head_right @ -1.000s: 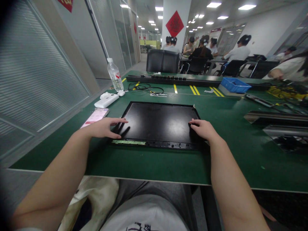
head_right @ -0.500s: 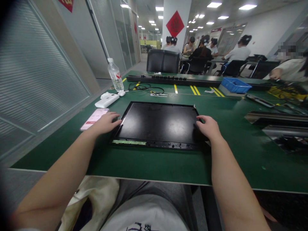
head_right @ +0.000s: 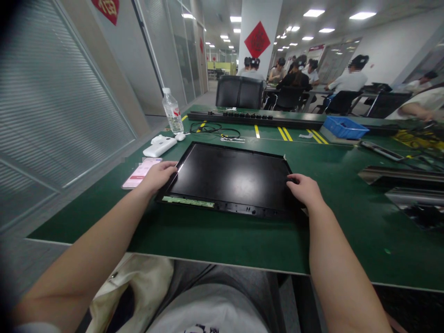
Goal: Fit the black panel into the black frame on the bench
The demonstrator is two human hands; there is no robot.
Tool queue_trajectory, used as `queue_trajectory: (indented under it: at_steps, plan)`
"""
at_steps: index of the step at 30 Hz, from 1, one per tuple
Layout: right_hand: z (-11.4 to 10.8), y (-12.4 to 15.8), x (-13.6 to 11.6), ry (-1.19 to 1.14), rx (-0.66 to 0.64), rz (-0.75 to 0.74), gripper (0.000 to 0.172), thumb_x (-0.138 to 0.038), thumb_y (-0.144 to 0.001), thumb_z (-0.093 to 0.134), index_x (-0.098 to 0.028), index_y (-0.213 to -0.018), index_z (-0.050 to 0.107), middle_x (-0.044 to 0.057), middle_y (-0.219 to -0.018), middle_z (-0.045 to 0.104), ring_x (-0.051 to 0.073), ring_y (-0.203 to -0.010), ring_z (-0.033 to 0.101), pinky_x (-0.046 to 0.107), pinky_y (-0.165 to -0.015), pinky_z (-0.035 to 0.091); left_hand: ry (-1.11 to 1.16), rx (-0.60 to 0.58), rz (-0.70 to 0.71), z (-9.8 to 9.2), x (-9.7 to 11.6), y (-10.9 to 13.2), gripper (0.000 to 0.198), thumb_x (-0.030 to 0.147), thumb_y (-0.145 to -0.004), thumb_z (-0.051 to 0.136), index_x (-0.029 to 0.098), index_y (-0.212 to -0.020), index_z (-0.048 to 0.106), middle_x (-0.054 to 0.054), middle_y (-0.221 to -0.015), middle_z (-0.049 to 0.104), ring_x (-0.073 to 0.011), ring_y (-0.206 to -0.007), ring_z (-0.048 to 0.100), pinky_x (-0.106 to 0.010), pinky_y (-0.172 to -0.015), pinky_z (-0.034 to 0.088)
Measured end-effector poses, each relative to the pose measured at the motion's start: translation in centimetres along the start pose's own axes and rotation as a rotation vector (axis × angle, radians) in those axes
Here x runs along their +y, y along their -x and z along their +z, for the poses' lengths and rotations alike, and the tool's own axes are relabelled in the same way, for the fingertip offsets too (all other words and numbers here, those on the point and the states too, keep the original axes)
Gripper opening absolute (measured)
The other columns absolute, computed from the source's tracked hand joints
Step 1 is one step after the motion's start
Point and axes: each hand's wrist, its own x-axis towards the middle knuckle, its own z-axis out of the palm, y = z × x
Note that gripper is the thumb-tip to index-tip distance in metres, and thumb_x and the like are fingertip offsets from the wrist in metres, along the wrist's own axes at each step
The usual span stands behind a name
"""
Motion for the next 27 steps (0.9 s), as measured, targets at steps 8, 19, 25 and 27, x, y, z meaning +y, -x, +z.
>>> queue_trajectory:
  at_steps: [8, 19, 25, 27]
  plan:
    - [-0.2, 0.0, 0.0, 0.020, -0.009, -0.001, 0.039, -0.041, -0.078, 0.061, -0.025, -0.107, 0.083, 0.009, -0.090, 0.078, 0.031, -0.087, 0.072, 0.044, -0.086, 0.056, 0.515, 0.067, -0.285, 0.3, 2.3, 1.1, 0.049, 0.018, -0.085, 0.070, 0.016, -0.135, 0.071, -0.007, -0.086, 0.080, -0.0193, -0.069, 0.075, -0.029, -0.065, 0.064]
    - [-0.5, 0.1, -0.5, 0.016, -0.020, 0.055, 0.030, -0.035, -0.078, 0.069, -0.025, -0.103, 0.084, 0.006, -0.088, 0.077, 0.026, -0.084, 0.069, 0.037, -0.082, 0.054, 0.779, 0.056, -0.335, 0.5, 2.0, 0.8, 0.054, 0.001, -0.083, 0.070, 0.011, -0.136, 0.069, -0.004, -0.063, 0.074, -0.0150, -0.042, 0.063, -0.023, -0.046, 0.055]
    - [-0.3, 0.1, -0.3, -0.120, 0.031, 0.087, 0.028, -0.035, -0.076, 0.071, -0.026, -0.099, 0.084, 0.005, -0.088, 0.077, 0.024, -0.083, 0.068, 0.038, -0.085, 0.053, 0.780, 0.056, -0.361, 0.7, 0.7, -0.2, 0.055, 0.002, -0.078, 0.074, 0.013, -0.131, 0.072, -0.005, -0.067, 0.076, -0.0168, -0.045, 0.065, -0.025, -0.047, 0.057]
    - [-0.2, 0.2, -0.4, -0.154, 0.037, 0.095, 0.028, -0.034, -0.074, 0.071, -0.026, -0.097, 0.084, 0.005, -0.088, 0.077, 0.024, -0.084, 0.069, 0.038, -0.086, 0.053, 0.790, 0.061, -0.356, 0.7, 0.5, -0.4, 0.054, 0.003, -0.075, 0.077, 0.014, -0.128, 0.074, -0.005, -0.069, 0.076, -0.0168, -0.046, 0.066, -0.025, -0.048, 0.057]
